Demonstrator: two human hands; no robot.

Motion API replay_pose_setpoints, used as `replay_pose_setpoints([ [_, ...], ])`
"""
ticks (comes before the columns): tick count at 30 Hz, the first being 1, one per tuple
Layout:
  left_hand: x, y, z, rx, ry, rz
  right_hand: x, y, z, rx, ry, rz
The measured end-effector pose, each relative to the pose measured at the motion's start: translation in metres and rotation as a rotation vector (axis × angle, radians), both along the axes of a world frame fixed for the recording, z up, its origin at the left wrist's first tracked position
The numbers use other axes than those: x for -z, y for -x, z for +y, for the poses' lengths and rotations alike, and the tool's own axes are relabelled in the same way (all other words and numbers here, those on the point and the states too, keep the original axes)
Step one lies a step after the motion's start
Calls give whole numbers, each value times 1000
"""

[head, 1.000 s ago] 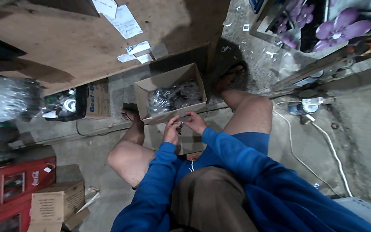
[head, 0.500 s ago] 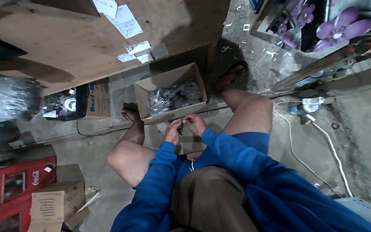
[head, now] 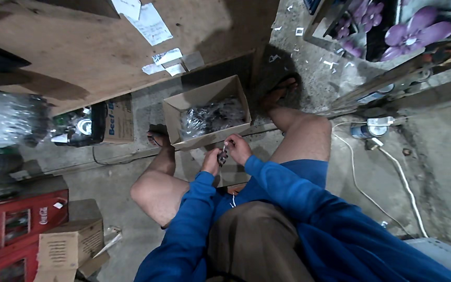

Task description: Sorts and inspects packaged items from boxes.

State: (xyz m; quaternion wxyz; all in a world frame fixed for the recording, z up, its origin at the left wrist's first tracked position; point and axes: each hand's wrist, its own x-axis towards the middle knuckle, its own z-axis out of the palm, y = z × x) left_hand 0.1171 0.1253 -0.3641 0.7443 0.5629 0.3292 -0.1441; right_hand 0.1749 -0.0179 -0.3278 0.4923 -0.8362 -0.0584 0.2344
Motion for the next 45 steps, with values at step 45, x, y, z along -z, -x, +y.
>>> replay_pose_setpoints([
  [45,-6,3,4,90,53,-10,4,-20,-16,160,0,-99],
])
